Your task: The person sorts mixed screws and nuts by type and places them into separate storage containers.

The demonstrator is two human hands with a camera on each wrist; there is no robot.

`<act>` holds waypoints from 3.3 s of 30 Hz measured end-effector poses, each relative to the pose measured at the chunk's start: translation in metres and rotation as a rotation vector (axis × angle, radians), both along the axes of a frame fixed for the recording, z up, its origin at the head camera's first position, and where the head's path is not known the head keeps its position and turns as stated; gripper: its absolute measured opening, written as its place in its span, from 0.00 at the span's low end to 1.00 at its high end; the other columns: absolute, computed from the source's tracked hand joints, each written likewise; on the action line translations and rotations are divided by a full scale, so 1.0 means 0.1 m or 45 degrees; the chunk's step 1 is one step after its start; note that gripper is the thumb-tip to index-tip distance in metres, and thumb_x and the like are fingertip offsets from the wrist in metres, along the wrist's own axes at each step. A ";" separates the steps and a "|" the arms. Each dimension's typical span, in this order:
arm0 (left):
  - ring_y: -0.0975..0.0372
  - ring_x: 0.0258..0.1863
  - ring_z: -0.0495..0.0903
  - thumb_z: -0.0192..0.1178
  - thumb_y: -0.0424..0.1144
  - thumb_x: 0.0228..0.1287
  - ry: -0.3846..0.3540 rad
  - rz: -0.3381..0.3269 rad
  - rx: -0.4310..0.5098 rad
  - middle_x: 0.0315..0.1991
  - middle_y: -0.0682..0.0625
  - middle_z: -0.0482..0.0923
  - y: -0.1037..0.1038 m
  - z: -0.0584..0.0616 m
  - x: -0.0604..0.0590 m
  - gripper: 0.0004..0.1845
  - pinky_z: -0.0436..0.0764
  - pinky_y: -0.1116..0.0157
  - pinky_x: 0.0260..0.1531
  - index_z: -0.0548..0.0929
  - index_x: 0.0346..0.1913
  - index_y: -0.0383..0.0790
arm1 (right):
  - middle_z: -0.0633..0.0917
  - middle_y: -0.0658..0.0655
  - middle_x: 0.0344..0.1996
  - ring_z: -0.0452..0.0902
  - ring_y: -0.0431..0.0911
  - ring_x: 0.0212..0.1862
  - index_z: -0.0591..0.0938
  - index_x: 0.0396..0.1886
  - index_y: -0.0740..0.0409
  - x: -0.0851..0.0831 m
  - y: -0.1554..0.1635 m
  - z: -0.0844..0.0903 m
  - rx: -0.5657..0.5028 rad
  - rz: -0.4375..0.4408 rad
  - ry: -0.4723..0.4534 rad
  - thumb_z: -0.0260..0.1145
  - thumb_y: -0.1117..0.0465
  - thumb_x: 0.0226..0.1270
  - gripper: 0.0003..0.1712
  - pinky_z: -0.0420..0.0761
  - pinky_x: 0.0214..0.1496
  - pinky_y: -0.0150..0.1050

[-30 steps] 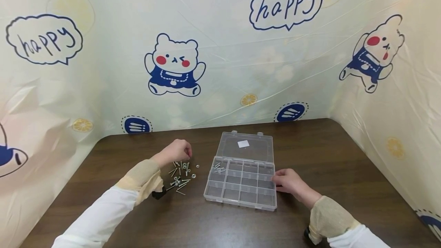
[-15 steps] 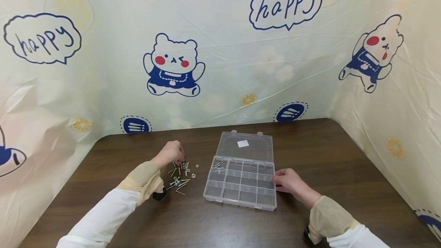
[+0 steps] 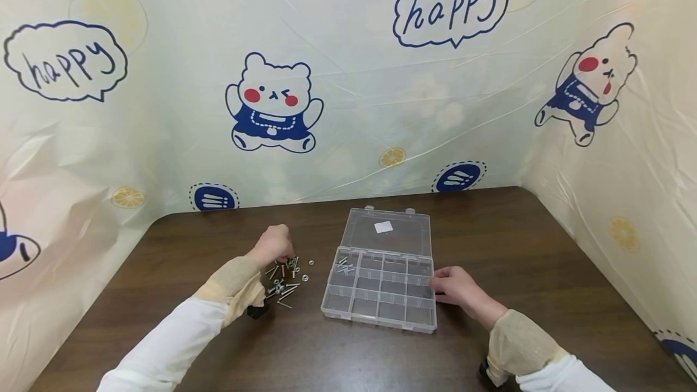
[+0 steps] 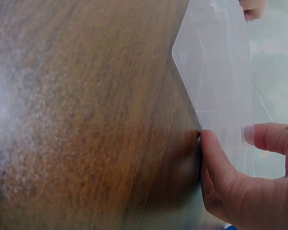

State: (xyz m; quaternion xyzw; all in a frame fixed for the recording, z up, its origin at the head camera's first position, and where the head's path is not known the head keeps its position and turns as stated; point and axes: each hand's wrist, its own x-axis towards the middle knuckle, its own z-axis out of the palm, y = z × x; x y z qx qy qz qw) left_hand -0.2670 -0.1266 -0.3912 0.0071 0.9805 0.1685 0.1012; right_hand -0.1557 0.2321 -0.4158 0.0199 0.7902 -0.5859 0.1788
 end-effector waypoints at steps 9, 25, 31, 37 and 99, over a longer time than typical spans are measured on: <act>0.64 0.08 0.71 0.57 0.26 0.44 0.008 -0.010 -0.021 0.16 0.48 0.75 0.00 0.03 0.02 0.06 0.68 0.70 0.12 0.73 0.19 0.37 | 0.77 0.70 0.40 0.76 0.50 0.42 0.63 0.49 0.89 -0.01 -0.02 0.02 0.029 -0.010 -0.018 0.53 0.68 0.62 0.24 0.77 0.46 0.46; 0.65 0.08 0.71 0.61 0.27 0.46 -0.020 0.027 -0.063 0.20 0.46 0.74 -0.04 0.02 0.01 0.05 0.70 0.70 0.11 0.75 0.23 0.35 | 0.75 0.74 0.44 0.75 0.54 0.47 0.63 0.51 0.88 -0.02 -0.03 0.04 0.075 -0.003 -0.034 0.53 0.68 0.63 0.25 0.76 0.47 0.47; 0.64 0.08 0.73 0.60 0.28 0.46 0.005 0.012 -0.075 0.20 0.45 0.75 -0.05 0.01 0.03 0.03 0.70 0.70 0.12 0.76 0.23 0.34 | 0.75 0.74 0.45 0.74 0.55 0.48 0.63 0.51 0.87 -0.01 -0.02 0.04 0.092 -0.012 -0.049 0.53 0.67 0.63 0.25 0.76 0.47 0.46; 0.64 0.08 0.72 0.58 0.27 0.45 0.007 0.008 -0.049 0.15 0.47 0.75 -0.05 -0.01 0.07 0.05 0.67 0.70 0.10 0.75 0.20 0.36 | 0.76 0.72 0.43 0.75 0.53 0.45 0.63 0.50 0.88 -0.01 -0.03 0.02 0.067 -0.016 -0.034 0.53 0.68 0.63 0.24 0.76 0.47 0.46; 0.69 0.22 0.75 0.63 0.31 0.49 0.173 -0.767 0.292 0.22 0.56 0.79 0.63 0.14 0.42 0.03 0.74 0.72 0.27 0.84 0.26 0.42 | 0.75 0.73 0.43 0.75 0.53 0.46 0.64 0.50 0.88 -0.02 -0.03 0.04 0.068 -0.026 -0.037 0.53 0.68 0.63 0.24 0.77 0.47 0.46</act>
